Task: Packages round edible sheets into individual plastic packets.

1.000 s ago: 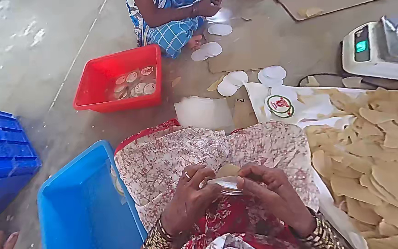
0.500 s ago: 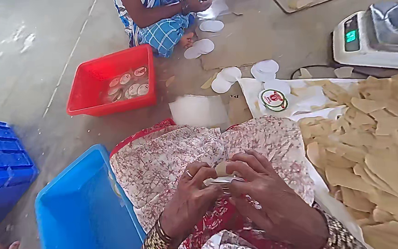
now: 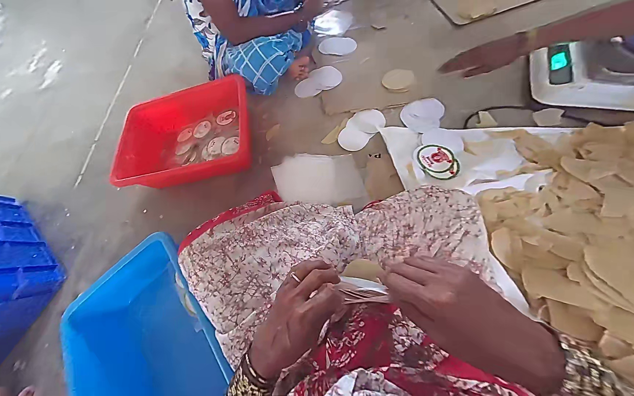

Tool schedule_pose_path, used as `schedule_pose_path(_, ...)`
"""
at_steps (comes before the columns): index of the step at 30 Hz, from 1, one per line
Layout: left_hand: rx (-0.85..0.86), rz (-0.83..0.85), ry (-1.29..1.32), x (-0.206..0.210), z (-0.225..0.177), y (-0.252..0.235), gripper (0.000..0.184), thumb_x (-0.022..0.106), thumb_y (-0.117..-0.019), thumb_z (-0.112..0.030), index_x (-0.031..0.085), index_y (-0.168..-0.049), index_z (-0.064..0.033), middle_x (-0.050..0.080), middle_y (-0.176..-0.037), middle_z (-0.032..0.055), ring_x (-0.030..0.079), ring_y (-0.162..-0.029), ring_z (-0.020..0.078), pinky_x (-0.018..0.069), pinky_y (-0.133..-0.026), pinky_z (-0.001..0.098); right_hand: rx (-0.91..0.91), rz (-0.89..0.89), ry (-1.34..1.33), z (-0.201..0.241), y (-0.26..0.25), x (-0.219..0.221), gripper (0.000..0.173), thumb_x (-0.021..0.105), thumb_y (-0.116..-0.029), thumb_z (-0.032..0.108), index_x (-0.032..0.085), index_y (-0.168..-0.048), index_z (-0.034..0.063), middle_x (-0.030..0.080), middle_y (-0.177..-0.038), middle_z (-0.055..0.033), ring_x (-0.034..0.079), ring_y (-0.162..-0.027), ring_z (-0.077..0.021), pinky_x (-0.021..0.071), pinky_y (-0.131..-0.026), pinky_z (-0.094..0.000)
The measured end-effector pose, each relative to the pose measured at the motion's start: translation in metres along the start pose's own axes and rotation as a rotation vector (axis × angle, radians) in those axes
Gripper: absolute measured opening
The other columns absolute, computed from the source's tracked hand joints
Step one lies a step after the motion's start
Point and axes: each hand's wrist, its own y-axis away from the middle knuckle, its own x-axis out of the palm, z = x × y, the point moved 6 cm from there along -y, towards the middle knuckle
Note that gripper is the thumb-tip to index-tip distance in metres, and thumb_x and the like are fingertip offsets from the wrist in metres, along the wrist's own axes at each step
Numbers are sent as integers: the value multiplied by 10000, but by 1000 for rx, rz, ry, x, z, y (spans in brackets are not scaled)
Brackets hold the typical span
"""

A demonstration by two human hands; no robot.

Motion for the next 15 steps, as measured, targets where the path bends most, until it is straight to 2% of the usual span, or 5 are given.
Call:
schedule_pose_path(5,-84,-228,367,-11,-1,4,114,601,-1028,-139,651,-1080,-51,716,-1050,75,692,-1063,123,570,-963,279,77,-172,-262,4,-4,-23,198,496,-1061,234,650,-986,135,697,-875,-23,655,-842,-113,527,-758,-215)
schedule_pose_path(7,-130,-281,436,-11,0,3,244,590,-1035,-156,597,-1268,-84,713,-1089,32,685,-1028,62,559,-945,238,135,-203,-284,2,-6,-24,219,507,-1063,233,700,-1112,139,705,-891,-20,622,-837,-112,492,-764,-205)
schedule_pose_path(11,-205,-317,771,2,6,0,702,749,-929,-288,405,-1525,-151,675,-1229,38,682,-1074,139,580,-930,310,128,-268,-360,7,-6,-20,201,509,-1069,250,692,-1008,193,685,-956,29,602,-919,-70,478,-804,-190)
schedule_pose_path(13,-179,-221,644,11,9,-1,738,741,-928,-331,386,-1503,-34,567,-1420,137,609,-1242,190,540,-1008,347,92,-304,-377,19,-5,-23,180,510,-1071,228,680,-1017,197,672,-991,29,606,-971,-69,485,-848,-187)
schedule_pose_path(15,-172,-166,499,17,9,1,511,640,-987,-243,529,-1389,52,602,-1380,204,589,-1288,232,498,-1076,391,63,-332,-374,31,-5,-27,140,533,-1057,168,669,-1027,177,664,-1017,23,612,-1023,-66,491,-899,-177)
